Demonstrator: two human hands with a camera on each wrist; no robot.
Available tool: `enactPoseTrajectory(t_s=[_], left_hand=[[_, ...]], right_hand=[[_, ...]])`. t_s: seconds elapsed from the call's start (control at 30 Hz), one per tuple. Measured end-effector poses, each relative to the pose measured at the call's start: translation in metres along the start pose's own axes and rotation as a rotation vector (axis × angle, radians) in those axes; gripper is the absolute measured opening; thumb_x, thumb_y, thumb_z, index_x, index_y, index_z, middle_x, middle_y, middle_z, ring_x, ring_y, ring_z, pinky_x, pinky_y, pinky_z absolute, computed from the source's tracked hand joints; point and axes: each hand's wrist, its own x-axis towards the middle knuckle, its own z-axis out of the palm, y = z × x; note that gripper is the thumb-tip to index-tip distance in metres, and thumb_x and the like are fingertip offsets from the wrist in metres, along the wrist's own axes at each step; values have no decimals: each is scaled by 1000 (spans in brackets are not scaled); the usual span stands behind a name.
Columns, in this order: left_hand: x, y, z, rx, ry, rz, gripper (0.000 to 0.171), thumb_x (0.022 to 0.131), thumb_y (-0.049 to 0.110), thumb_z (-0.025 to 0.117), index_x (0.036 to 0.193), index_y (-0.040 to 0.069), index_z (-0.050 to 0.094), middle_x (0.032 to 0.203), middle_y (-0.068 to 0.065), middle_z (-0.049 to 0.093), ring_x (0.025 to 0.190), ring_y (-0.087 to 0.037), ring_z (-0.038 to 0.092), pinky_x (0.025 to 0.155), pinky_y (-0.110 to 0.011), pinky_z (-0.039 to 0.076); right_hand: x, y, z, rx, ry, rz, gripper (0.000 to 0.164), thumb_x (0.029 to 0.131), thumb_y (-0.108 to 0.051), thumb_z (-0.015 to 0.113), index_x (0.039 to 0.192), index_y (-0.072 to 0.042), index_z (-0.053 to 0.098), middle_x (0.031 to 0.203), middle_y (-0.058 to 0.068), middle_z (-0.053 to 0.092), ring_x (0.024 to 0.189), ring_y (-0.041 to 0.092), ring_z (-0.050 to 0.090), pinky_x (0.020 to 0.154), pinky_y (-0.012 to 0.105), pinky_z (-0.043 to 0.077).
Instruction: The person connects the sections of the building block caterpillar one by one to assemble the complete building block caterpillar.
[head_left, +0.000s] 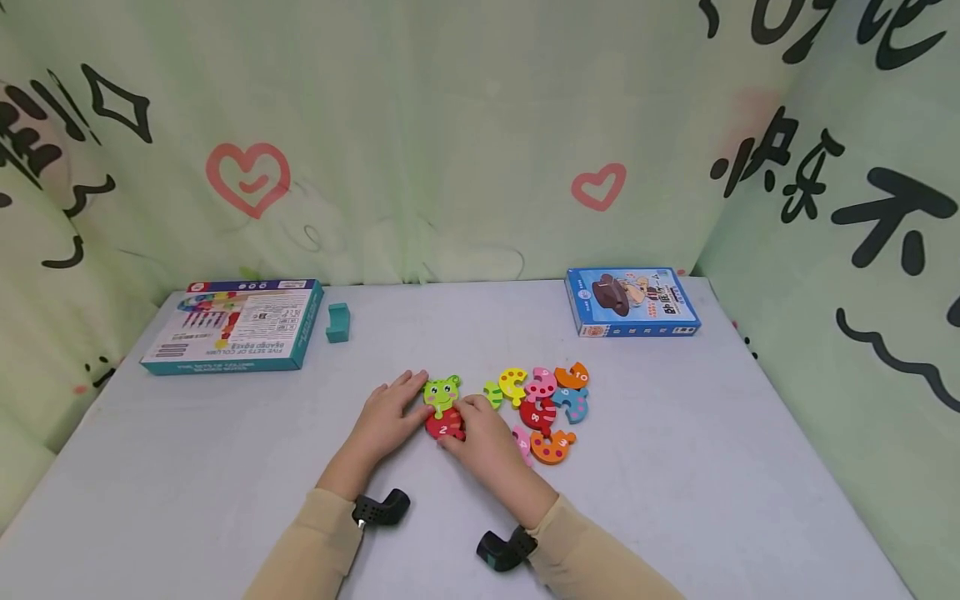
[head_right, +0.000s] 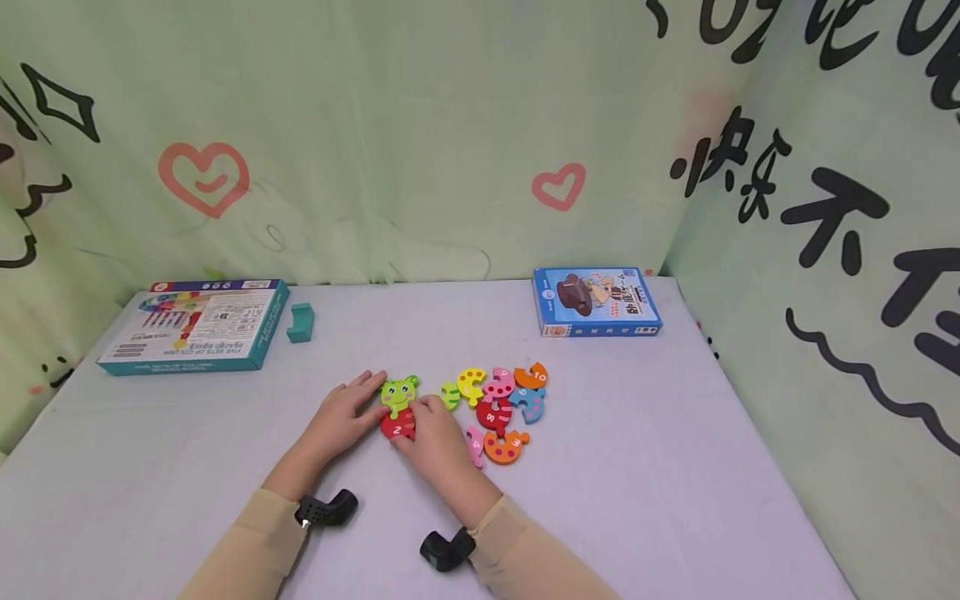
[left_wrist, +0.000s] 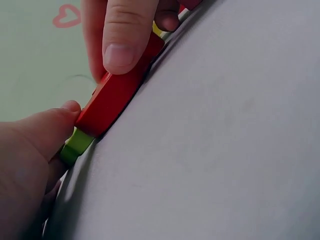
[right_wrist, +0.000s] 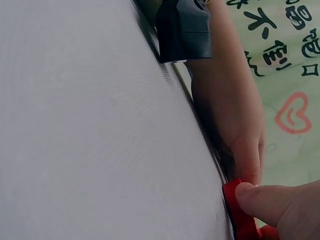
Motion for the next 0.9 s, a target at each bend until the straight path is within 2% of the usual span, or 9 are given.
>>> enactPoseTrajectory(t_s=[0.3, 0.47, 0.9], left_hand=[[1, 3, -2, -26, -60, -59, 57, 88, 34, 56, 139, 14, 39, 143, -8, 39, 136, -26, 28, 111, -54, 16], [2, 6, -3, -34, -82, -89, 57, 88, 33, 56, 139, 15, 38, 144, -6, 37, 137, -26, 25, 111, -54, 13], [6, 9, -3, -41, -92, -121, 59, 87, 36, 57, 139, 17, 38, 144, -8, 37, 138, -25, 24, 112, -53, 11]], right_hand=[[1, 3, 5, 14, 8, -14, 51, 77, -29, 71, 120, -5, 56, 116, 10, 55, 103, 19, 56, 89, 34, 50], [3, 4, 6, 20, 0, -2, 49, 77, -29, 71, 118, -5, 59, 119, 8, 54, 106, 20, 56, 90, 34, 50], [4, 4, 3, 33, -22, 17, 50, 77, -27, 72, 119, -4, 59, 120, 9, 54, 106, 21, 56, 89, 34, 50]])
